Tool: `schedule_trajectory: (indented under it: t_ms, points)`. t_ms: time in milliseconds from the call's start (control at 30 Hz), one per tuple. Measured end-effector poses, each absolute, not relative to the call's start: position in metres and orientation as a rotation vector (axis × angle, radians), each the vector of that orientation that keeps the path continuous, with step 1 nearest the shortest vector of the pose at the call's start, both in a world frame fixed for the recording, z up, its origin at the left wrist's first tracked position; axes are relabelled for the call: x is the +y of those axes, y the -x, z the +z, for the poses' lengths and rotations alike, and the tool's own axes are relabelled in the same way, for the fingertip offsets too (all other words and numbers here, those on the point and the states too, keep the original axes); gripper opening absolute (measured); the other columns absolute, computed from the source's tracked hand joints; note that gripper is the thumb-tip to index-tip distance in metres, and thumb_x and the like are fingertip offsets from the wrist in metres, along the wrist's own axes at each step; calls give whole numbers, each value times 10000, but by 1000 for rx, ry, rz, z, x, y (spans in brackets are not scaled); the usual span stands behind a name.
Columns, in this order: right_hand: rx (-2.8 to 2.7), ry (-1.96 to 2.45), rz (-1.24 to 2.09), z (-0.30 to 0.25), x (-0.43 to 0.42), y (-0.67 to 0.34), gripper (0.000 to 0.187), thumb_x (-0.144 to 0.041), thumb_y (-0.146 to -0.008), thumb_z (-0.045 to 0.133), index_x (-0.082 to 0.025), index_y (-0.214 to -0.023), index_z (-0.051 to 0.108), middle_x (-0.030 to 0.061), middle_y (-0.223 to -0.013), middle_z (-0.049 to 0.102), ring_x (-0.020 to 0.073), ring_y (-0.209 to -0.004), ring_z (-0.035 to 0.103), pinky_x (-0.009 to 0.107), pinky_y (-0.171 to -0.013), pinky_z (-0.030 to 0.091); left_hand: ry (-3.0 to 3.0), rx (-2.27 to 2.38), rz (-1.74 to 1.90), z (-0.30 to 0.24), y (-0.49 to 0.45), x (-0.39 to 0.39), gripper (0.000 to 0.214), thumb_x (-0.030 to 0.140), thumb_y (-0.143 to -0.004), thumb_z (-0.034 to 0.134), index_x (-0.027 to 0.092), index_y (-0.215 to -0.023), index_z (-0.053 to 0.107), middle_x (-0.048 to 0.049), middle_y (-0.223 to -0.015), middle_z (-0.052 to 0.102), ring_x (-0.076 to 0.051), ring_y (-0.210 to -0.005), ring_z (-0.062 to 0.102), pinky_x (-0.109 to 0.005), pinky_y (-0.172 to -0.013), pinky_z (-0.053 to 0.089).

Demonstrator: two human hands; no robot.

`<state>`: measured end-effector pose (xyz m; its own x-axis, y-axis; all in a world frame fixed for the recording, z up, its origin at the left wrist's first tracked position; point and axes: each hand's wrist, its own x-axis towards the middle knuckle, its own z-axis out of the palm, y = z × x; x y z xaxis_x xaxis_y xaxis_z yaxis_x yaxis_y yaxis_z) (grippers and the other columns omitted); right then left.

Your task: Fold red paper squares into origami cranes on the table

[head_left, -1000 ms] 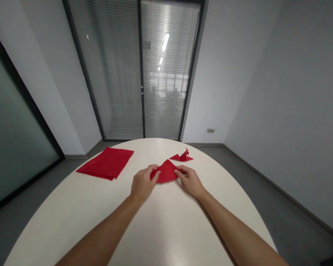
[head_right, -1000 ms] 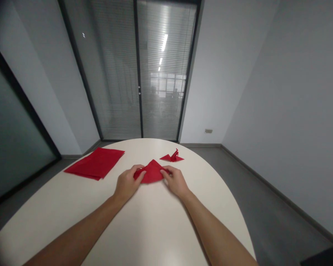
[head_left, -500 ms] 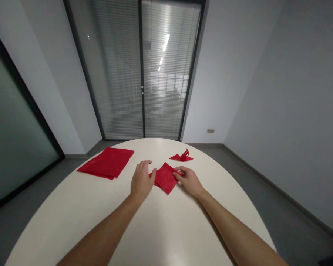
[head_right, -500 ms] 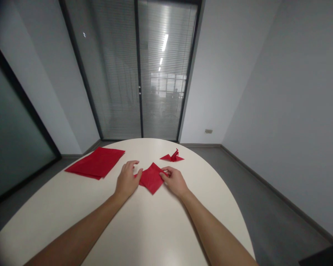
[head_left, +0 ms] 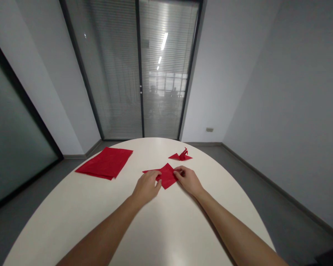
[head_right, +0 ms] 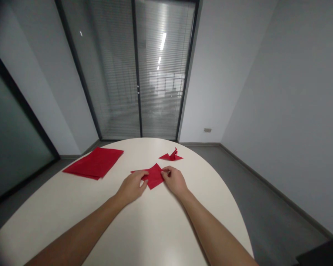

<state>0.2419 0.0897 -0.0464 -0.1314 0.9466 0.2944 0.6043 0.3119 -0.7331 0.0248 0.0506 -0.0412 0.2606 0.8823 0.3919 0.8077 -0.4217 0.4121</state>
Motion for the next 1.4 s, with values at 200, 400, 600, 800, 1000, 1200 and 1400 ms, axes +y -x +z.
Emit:
schedule_trajectory:
  t_ms: [200,400,600,800,1000,1200,1400]
  points:
    - [-1824,1350,558,-42,88,-240,222,-339,-874,564,-177,-955,693,56,-841,713,195,-738,646,299,-691,483,-2471,1532,894,-38,-26,47,350,366,-858,658,187,-1159,646,-104,-1182,713,-280,-1086,656,-423,-975,498]
    - [-1823,1311,625,-42,87,-237,308,-248,-849,508,-174,-1111,651,-5,-700,645,165,-632,594,269,-620,457,-2499,1513,881,-39,-25,48,331,358,-814,715,199,-1101,671,-98,-1194,705,-290,-1134,618,-429,-980,482]
    - [-1826,1184,751,-47,92,-239,355,-157,-823,448,-177,-1026,739,77,-1080,755,215,-974,681,358,-917,511,-2527,1517,862,-39,-25,46,348,405,-833,695,187,-1104,682,-106,-1195,704,-300,-1122,621,-456,-985,474]
    - [-1775,1204,858,-57,100,-242,430,-132,-755,447,-142,-1049,760,80,-965,775,199,-793,693,332,-765,557,-2522,1530,852,-40,-24,49,386,439,-799,728,187,-1090,694,-109,-1194,707,-300,-1118,629,-452,-1001,471]
    - [-1699,1185,928,-59,98,-241,306,-241,-805,599,-162,-1053,761,64,-805,770,212,-718,690,335,-683,571,-2566,1520,832,-43,-23,48,362,438,-805,722,197,-1074,704,-113,-1219,701,-301,-1131,632,-454,-1018,466]
    - [-1703,1114,948,-49,95,-239,276,-327,-845,597,-156,-1003,743,99,-933,773,239,-861,718,377,-806,570,-2613,1544,771,-34,-25,44,261,405,-880,621,200,-1033,673,-97,-1088,728,-279,-1032,664,-413,-928,504]
    - [-1755,1094,844,-45,90,-234,233,-302,-892,553,-179,-1006,715,89,-1032,748,213,-890,705,356,-829,562,-2611,1683,642,-28,-30,42,271,430,-903,580,190,-1015,638,-113,-1001,727,-294,-926,685,-386,-795,516]
